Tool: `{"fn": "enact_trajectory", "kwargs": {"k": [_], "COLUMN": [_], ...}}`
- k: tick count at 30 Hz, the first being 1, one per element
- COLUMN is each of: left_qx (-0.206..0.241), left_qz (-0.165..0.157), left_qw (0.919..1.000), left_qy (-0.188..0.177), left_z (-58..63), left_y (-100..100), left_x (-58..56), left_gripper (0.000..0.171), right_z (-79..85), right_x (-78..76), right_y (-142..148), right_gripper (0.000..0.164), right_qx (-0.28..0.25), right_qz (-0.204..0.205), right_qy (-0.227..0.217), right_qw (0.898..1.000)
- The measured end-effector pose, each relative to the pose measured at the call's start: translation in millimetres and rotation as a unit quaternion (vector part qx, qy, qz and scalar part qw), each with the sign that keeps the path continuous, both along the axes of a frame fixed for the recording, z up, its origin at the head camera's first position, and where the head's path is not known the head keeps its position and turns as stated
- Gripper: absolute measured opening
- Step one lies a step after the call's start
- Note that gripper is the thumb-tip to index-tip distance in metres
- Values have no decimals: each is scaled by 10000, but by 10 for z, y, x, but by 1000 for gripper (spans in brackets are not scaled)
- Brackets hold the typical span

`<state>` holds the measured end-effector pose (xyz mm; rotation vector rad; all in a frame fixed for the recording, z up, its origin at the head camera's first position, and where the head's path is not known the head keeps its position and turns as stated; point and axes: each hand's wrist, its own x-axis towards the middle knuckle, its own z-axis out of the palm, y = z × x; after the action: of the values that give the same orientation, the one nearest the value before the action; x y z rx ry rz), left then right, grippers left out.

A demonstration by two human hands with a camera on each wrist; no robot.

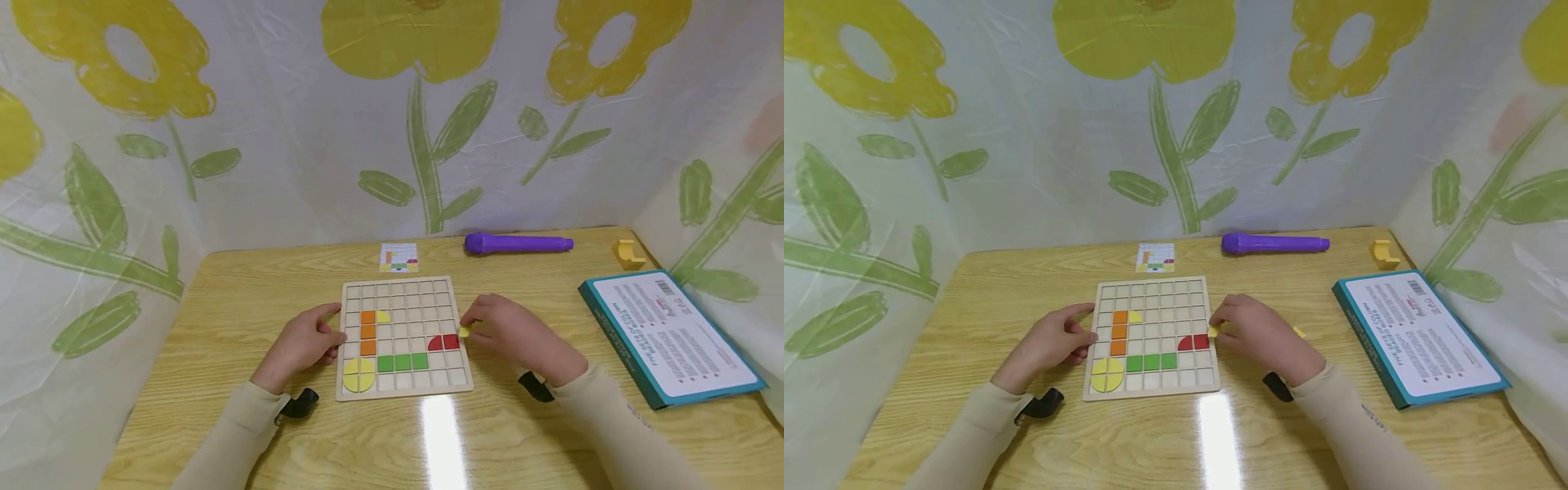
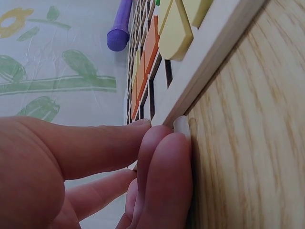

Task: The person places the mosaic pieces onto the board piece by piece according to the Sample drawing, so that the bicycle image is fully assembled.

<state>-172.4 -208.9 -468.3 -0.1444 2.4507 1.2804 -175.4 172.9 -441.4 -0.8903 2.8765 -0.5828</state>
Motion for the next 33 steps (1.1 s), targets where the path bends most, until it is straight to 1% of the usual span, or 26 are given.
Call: {"fn": "enact_trajectory", "kwargs": {"k": [5, 10, 13, 18, 21, 28, 33], "left_qx": [41, 110, 74, -37, -29, 36, 72], "left_qz": [14, 12, -8, -36, -41, -38, -21], "left_qw": [10000, 9999, 10000, 10000, 10000, 10000, 10000], "left_qy": [-6, -16, -3, 27, 25, 10, -9], "left_z": [10, 10, 2, -11, -14, -10, -3], "left_y": [-18, -26, -22, -9, -6, -7, -3], "left_x": [2, 10, 4, -13, -13, -3, 2], "left_gripper": [69, 68, 68, 68, 68, 68, 68], "right_z": [-47, -79, -102, -155, -184, -215, -233], "right_x": [146, 219, 248, 266, 264, 262, 269], "right_y": [-170, -298, -343, -380, -389, -412, -430], "right_gripper": [16, 17, 17, 18, 18, 19, 18], "right_qx": [-16, -28, -39, -119, -145, -25, 10], "right_qz": [324, 511, 592, 687, 704, 804, 787], "right_qy": [205, 253, 278, 385, 440, 493, 532], "right_qw": [9993, 9984, 9978, 9968, 9964, 9955, 9955]}}
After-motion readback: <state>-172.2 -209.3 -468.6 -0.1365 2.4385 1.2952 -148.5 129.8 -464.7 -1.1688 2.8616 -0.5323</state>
